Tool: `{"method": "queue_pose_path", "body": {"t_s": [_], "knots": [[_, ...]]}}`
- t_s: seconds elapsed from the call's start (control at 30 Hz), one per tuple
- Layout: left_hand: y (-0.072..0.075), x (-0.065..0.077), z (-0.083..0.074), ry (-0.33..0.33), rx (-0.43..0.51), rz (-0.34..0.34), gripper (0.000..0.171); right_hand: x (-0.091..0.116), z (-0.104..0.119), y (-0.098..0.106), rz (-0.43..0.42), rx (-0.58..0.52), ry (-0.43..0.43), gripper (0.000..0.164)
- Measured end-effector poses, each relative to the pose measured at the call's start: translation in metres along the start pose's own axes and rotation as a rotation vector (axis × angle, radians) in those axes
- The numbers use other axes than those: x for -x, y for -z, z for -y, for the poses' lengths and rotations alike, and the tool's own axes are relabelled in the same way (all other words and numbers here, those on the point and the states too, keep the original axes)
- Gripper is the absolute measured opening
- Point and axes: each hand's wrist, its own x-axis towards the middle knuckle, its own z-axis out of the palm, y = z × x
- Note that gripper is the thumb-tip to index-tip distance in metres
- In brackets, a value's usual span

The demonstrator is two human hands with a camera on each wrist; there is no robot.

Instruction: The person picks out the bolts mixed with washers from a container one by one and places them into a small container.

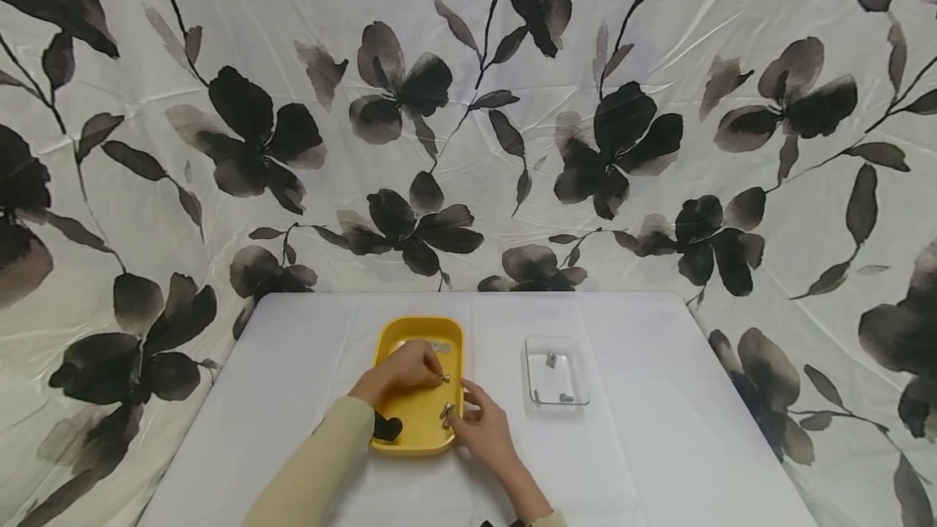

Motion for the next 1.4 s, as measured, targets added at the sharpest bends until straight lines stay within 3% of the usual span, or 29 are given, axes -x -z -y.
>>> {"method": "queue_pose_path", "body": {"t_s": [0.2, 0.37, 0.47, 0.7, 1.1, 1.4], "knots": [[0.003, 0.000, -0.003, -0.003, 0.052, -0.050, 0.006, 0.000, 0.000, 0.000, 0.002, -0.010, 0.011, 0.059], [0.003, 0.004, -0.003, -0.125, 0.042, -0.139, 0.006, 0.001, 0.000, 0.000, 0.004, -0.004, 0.011, 0.059], [0.009, 0.006, -0.008, -0.162, 0.050, -0.162, 0.006, -0.001, 0.003, 0.000, -0.001, -0.001, 0.000, 0.059], [0.016, 0.014, -0.024, -0.142, 0.148, -0.220, 0.006, -0.002, 0.001, 0.001, -0.016, -0.009, 0.016, 0.059], [0.027, 0.029, -0.038, -0.143, 0.173, -0.317, 0.008, -0.005, 0.002, 0.000, -0.030, -0.017, 0.037, 0.057], [0.021, 0.043, -0.049, -0.161, 0.141, -0.340, 0.009, -0.002, -0.001, -0.001, -0.026, 0.038, 0.018, 0.057]]}}
